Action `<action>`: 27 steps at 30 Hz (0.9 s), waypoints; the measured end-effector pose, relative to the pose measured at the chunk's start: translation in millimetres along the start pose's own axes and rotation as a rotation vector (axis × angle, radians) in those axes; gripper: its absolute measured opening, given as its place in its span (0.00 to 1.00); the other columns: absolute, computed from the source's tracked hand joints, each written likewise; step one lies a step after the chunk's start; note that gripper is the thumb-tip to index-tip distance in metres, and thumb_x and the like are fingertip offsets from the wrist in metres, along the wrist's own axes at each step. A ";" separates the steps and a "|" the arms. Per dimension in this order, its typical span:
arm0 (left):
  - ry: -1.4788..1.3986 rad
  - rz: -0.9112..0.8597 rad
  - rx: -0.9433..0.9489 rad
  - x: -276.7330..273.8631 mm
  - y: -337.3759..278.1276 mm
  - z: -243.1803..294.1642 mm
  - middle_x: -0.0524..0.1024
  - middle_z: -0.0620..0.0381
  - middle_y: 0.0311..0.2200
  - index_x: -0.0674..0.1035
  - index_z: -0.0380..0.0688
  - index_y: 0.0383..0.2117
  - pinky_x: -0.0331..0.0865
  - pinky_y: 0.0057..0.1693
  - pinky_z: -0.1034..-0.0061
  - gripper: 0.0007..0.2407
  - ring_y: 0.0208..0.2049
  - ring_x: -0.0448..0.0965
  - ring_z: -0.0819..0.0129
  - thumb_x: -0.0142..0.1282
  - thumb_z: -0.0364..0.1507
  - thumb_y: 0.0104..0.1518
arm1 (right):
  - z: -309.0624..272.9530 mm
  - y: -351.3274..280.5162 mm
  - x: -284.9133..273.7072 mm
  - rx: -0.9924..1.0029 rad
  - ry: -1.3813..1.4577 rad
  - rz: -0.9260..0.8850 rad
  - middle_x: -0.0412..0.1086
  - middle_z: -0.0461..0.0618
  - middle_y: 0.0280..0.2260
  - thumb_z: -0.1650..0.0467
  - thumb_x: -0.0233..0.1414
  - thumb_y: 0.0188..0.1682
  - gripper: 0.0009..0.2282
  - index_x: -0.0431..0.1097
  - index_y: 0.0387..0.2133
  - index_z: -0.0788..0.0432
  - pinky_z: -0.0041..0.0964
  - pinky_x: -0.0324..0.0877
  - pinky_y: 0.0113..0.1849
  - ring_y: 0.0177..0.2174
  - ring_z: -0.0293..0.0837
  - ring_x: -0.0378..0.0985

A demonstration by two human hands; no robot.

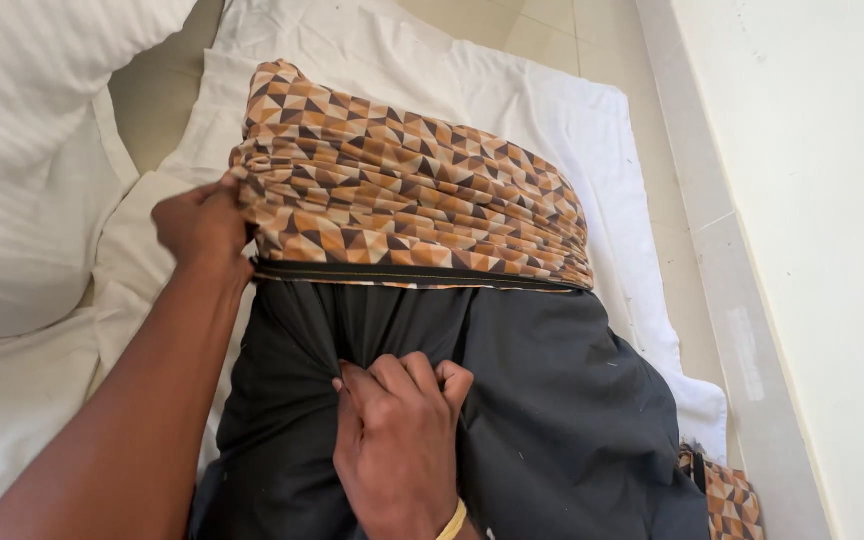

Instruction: The person sits on the floor and stuffs a black cushion insert into a geometric-patterned pillow cover, working the fabric over the insert and aligning the corners. They then zip the cover closed along the edge and hold up the finished pillow.

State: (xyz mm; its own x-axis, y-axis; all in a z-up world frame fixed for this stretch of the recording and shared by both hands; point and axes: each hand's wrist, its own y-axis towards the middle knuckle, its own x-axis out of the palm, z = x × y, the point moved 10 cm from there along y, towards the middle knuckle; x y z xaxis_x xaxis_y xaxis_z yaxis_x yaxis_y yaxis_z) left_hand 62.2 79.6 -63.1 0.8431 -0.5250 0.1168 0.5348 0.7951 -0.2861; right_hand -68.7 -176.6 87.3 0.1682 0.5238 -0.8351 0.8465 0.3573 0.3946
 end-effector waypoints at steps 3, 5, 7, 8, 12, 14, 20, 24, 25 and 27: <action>0.239 0.035 0.195 -2.7 -1.7 -1.0 0.84 0.48 0.34 0.85 0.35 0.37 0.76 0.43 0.67 0.10 0.34 0.83 0.63 0.64 0.32 0.58 | -5.3 1.2 -4.7 -0.034 0.002 0.004 0.70 0.46 0.25 0.70 0.57 0.48 0.07 0.80 0.36 0.59 0.47 0.56 0.43 0.32 0.45 0.70; 0.377 0.032 0.365 -1.2 -16.8 8.4 0.84 0.46 0.36 0.85 0.36 0.39 0.74 0.47 0.62 0.11 0.38 0.83 0.56 0.63 0.34 0.60 | -4.8 9.9 -14.7 -0.068 0.005 0.012 0.70 0.47 0.26 0.69 0.57 0.49 0.09 0.80 0.38 0.60 0.46 0.57 0.42 0.33 0.46 0.71; 0.549 -0.042 0.576 4.7 -50.8 25.5 0.80 0.38 0.45 0.79 0.36 0.51 0.70 0.54 0.53 0.16 0.46 0.79 0.42 0.57 0.35 0.64 | -3.4 18.1 -20.1 -0.115 0.158 -0.073 0.74 0.50 0.30 0.67 0.57 0.50 0.11 0.79 0.41 0.60 0.46 0.64 0.41 0.34 0.49 0.74; 0.549 -0.044 0.578 4.3 -66.3 28.5 0.80 0.38 0.45 0.79 0.36 0.51 0.70 0.54 0.53 0.16 0.46 0.79 0.42 0.57 0.35 0.64 | 4.7 27.9 -37.0 -0.112 0.158 -0.071 0.74 0.50 0.30 0.67 0.57 0.50 0.11 0.79 0.41 0.60 0.46 0.64 0.41 0.34 0.49 0.74; 0.790 -0.205 0.785 38.9 -154.6 64.7 0.71 0.33 0.56 0.70 0.33 0.57 0.62 0.64 0.48 0.26 0.59 0.69 0.36 0.58 0.43 0.61 | 130.2 64.9 -66.6 0.160 0.345 -0.106 0.82 0.49 0.43 0.68 0.51 0.53 0.10 0.79 0.39 0.57 0.38 0.78 0.40 0.37 0.43 0.84; 0.925 -0.322 0.798 67.7 -194.5 64.6 0.69 0.36 0.57 0.71 0.34 0.54 0.59 0.70 0.50 0.28 0.63 0.66 0.39 0.59 0.48 0.59 | 193.3 87.1 -86.2 0.089 0.337 0.042 0.81 0.50 0.46 0.73 0.48 0.52 0.09 0.78 0.38 0.60 0.36 0.79 0.45 0.45 0.41 0.85; 0.909 -0.633 1.353 173.8 -318.5 37.4 0.70 0.37 0.59 0.77 0.35 0.50 0.53 0.67 0.47 0.25 0.64 0.63 0.38 0.56 0.45 0.54 | 473.1 76.9 -21.3 0.667 -0.129 0.002 0.72 0.65 0.49 0.58 0.57 0.51 0.26 0.65 0.57 0.61 0.47 0.68 0.50 0.47 0.58 0.76; 0.886 -1.128 1.458 228.9 -377.0 -29.0 0.78 0.44 0.48 0.82 0.40 0.39 0.61 0.67 0.59 0.12 0.58 0.73 0.50 0.51 0.34 0.58 | 504.5 68.8 33.9 0.787 0.363 -0.239 0.75 0.62 0.48 0.56 0.46 0.61 0.24 0.75 0.48 0.66 0.43 0.68 0.48 0.44 0.51 0.75; 0.863 -1.220 1.444 240.3 -386.9 -46.1 0.79 0.46 0.46 0.83 0.40 0.38 0.63 0.65 0.61 0.11 0.56 0.75 0.53 0.49 0.31 0.59 | 475.0 52.6 27.1 0.991 0.733 -0.144 0.78 0.56 0.44 0.57 0.51 0.56 0.21 0.76 0.44 0.66 0.39 0.72 0.43 0.39 0.43 0.78; 0.849 -1.259 1.434 254.1 -389.9 -50.3 0.79 0.47 0.47 0.82 0.39 0.37 0.63 0.62 0.62 0.12 0.55 0.74 0.54 0.49 0.33 0.57 | 540.4 39.4 53.5 1.053 0.759 -0.184 0.73 0.53 0.39 0.56 0.52 0.57 0.20 0.74 0.39 0.63 0.40 0.69 0.38 0.35 0.44 0.72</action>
State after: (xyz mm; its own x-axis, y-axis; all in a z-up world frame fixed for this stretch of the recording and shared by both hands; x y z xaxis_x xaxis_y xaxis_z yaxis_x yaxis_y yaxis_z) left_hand 65.0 -379.0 30.3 0.0638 -0.4900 -0.8694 0.6740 -0.6213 0.3997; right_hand 246.6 -552.4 -148.9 -0.0235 0.9582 -0.2852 0.8710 -0.1204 -0.4763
